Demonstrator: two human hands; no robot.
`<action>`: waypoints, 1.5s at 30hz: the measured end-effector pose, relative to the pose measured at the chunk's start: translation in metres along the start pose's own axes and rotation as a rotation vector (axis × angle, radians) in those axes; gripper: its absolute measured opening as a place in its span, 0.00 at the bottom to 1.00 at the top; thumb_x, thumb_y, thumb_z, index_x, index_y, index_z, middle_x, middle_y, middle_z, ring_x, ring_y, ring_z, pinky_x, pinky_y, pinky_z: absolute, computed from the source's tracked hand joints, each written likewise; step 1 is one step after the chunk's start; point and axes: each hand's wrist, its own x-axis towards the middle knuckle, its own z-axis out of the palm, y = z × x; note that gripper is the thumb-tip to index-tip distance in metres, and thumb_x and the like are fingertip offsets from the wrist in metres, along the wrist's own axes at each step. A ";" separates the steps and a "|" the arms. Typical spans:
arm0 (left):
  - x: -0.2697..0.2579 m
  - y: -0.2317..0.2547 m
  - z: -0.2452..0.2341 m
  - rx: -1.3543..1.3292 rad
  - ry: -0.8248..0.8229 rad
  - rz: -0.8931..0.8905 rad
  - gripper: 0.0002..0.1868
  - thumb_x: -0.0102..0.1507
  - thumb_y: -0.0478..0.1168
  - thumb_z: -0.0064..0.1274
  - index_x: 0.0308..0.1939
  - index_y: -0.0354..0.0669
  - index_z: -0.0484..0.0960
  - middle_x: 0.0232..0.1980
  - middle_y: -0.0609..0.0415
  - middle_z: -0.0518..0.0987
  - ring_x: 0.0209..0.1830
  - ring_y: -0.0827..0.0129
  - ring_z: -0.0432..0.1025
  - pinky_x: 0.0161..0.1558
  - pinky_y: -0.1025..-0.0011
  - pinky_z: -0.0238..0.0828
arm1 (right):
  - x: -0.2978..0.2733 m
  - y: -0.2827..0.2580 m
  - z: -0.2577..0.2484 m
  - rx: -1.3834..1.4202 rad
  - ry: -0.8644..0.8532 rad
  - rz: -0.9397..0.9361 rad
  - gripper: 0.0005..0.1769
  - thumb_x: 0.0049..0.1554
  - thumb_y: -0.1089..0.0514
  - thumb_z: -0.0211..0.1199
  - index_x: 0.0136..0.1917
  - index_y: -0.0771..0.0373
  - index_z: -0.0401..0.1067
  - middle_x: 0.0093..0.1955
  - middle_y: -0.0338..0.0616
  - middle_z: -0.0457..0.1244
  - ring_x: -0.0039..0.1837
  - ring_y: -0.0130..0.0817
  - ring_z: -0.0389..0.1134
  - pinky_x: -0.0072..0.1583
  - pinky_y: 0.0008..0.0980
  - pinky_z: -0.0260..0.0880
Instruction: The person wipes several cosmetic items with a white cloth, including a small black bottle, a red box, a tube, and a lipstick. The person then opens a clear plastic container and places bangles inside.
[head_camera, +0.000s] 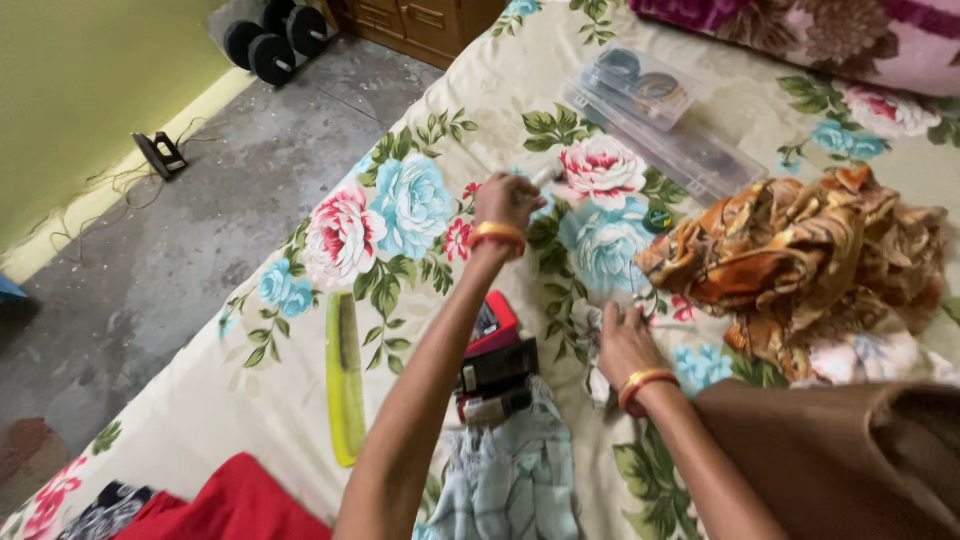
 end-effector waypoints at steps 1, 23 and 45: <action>-0.028 0.001 -0.007 -0.218 0.026 -0.093 0.13 0.54 0.39 0.73 0.39 0.39 0.89 0.39 0.51 0.84 0.34 0.67 0.79 0.41 0.71 0.77 | 0.003 0.000 0.005 -0.024 0.040 -0.022 0.24 0.52 0.68 0.53 0.62 0.70 0.53 0.62 0.83 0.53 0.62 0.77 0.61 0.64 0.57 0.64; -0.342 0.153 -0.128 -0.838 -0.255 -0.259 0.13 0.64 0.33 0.59 0.53 0.38 0.86 0.34 0.60 0.83 0.32 0.81 0.73 0.36 0.79 0.71 | -0.240 -0.095 -0.138 0.726 0.337 -0.255 0.17 0.54 0.63 0.71 0.58 0.61 0.77 0.50 0.42 0.71 0.48 0.29 0.72 0.50 0.30 0.75; -0.349 0.097 -0.085 -1.012 -0.103 -0.500 0.16 0.64 0.37 0.57 0.52 0.32 0.74 0.43 0.49 0.82 0.39 0.64 0.80 0.41 0.65 0.81 | -0.229 -0.090 -0.048 -0.035 0.731 -0.282 0.13 0.45 0.56 0.67 0.45 0.56 0.79 0.63 0.69 0.61 0.66 0.64 0.58 0.67 0.52 0.56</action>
